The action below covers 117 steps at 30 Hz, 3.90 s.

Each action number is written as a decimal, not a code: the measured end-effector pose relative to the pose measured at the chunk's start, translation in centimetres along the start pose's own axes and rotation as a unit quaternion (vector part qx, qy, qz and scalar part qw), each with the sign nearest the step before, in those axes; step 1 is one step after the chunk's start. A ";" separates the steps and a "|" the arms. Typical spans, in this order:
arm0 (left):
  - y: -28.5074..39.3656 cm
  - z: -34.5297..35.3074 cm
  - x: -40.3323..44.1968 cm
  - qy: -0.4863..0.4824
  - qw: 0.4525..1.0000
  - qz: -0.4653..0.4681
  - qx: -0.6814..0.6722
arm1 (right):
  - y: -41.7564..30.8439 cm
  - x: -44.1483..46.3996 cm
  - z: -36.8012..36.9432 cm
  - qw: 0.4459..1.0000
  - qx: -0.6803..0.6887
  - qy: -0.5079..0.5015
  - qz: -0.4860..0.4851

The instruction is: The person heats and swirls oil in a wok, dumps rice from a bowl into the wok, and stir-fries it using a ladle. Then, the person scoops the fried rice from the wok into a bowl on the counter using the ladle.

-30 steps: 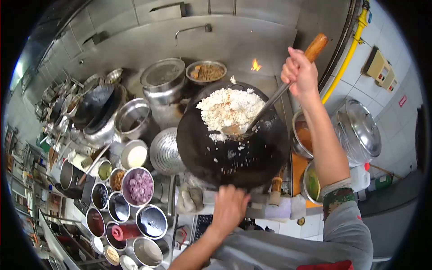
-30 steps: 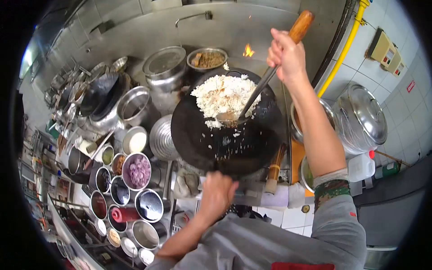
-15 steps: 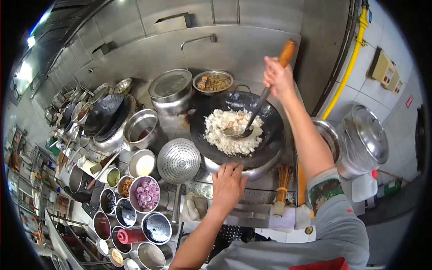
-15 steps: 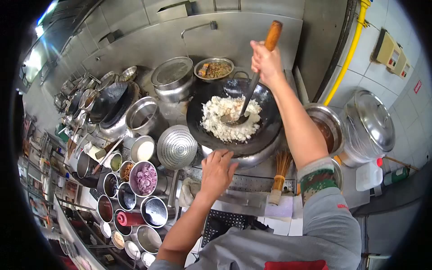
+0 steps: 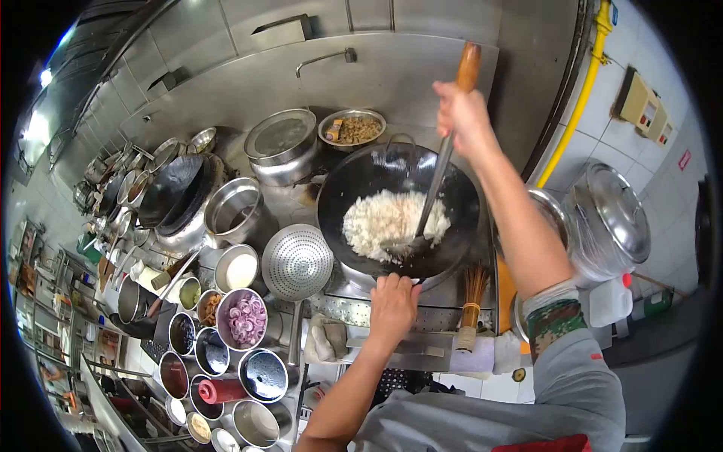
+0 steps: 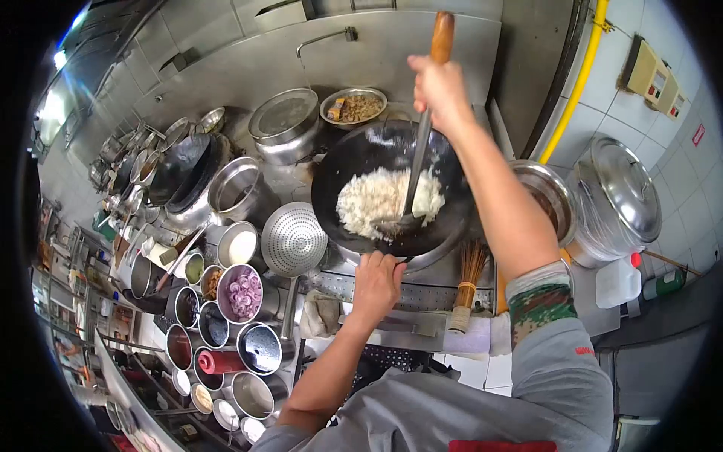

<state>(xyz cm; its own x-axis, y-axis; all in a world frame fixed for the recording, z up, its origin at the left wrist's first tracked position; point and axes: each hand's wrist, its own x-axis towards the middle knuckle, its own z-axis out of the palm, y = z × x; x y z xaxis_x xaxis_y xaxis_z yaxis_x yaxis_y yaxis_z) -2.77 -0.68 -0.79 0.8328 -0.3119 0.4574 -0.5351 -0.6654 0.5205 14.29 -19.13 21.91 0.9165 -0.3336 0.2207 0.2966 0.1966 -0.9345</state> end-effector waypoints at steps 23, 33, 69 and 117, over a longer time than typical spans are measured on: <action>-1.8 -1.3 0.8 -0.011 1.000 0.002 0.007 | -4.8 -3.1 -1.4 0.979 0.060 -0.158 -0.115; -0.7 -4.9 2.4 -0.023 0.999 0.005 0.047 | 2.4 3.0 -2.3 0.976 0.109 -0.168 -0.088; -1.3 -2.4 -0.7 0.019 0.998 0.028 -0.052 | -3.8 -3.6 -0.7 0.981 0.048 -0.180 -0.055; -1.3 -1.7 -0.9 0.002 0.998 0.030 -0.051 | -4.0 -3.6 -1.5 0.982 0.025 -0.170 -0.075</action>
<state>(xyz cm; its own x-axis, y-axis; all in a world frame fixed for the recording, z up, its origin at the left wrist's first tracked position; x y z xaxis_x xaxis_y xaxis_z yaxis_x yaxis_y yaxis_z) -3.08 1.59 -0.62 0.7980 -0.3471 0.4927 -0.5964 -0.5724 0.5627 9.36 -20.12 24.40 0.8954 -0.0373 0.4437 0.4408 0.2158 -0.8713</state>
